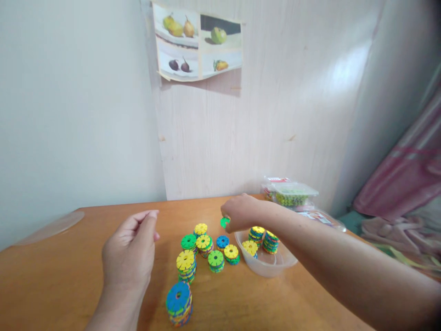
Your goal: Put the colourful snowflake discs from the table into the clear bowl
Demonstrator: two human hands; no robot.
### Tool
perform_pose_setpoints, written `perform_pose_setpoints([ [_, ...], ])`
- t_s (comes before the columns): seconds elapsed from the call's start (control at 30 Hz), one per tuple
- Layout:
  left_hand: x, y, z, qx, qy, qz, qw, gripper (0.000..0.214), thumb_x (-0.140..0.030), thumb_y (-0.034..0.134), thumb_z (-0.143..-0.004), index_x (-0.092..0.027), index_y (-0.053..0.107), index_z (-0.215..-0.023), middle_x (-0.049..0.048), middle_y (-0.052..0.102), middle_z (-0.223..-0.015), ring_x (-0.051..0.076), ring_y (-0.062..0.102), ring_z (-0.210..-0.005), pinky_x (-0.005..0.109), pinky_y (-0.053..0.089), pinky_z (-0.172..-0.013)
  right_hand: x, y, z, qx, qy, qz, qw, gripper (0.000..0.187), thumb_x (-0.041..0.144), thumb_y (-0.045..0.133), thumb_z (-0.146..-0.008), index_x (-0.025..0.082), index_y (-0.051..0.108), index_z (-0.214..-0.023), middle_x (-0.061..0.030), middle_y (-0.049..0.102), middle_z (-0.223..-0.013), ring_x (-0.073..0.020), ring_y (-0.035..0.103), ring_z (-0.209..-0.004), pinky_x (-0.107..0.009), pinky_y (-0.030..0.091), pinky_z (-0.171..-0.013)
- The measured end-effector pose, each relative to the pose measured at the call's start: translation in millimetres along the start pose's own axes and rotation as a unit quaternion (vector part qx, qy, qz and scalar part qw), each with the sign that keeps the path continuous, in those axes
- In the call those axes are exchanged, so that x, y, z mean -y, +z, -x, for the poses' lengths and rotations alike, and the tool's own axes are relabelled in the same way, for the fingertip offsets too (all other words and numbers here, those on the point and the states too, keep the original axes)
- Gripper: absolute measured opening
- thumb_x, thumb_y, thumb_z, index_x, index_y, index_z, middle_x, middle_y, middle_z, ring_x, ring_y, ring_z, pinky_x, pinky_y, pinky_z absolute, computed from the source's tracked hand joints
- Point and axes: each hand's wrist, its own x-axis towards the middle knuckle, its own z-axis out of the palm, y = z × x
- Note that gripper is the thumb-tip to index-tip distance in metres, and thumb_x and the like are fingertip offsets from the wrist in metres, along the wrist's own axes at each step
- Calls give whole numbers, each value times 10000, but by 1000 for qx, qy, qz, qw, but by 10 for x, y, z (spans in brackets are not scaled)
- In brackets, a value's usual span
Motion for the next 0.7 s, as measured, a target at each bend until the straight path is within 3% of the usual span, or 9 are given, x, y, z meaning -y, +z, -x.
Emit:
perform_pose_setpoints([
  [0.23, -114, -6, 32, 6, -2, -8, 1000, 330, -498, 615, -766, -195, 694, -870, -47, 542, -550, 93, 412, -449, 191, 301, -412, -190, 72, 384, 23, 21, 16, 999, 431, 422, 628, -706, 149, 727, -1025, -170, 725, -999, -326, 670, -920, -381, 478, -709],
  [0.43, -163, -11, 70, 4, -10, -23, 1000, 343, -493, 596, -758, -190, 695, -883, -40, 545, -575, 89, 388, -432, 193, 300, -398, -173, 204, 459, 67, 21, 12, 997, 405, 374, 659, -693, 160, 741, -1027, -158, 739, -991, -308, 688, -887, -347, 483, -672],
  [0.7, -218, -29, 78, 12, -12, -33, 999, 352, -498, 582, -759, -184, 692, -871, -34, 537, -573, 99, 397, -441, 203, 311, -407, -170, 291, 506, 128, 53, 26, 990, 176, 240, 685, -675, 159, 774, -803, -160, 744, -840, -314, 699, -797, -371, 500, -649],
])
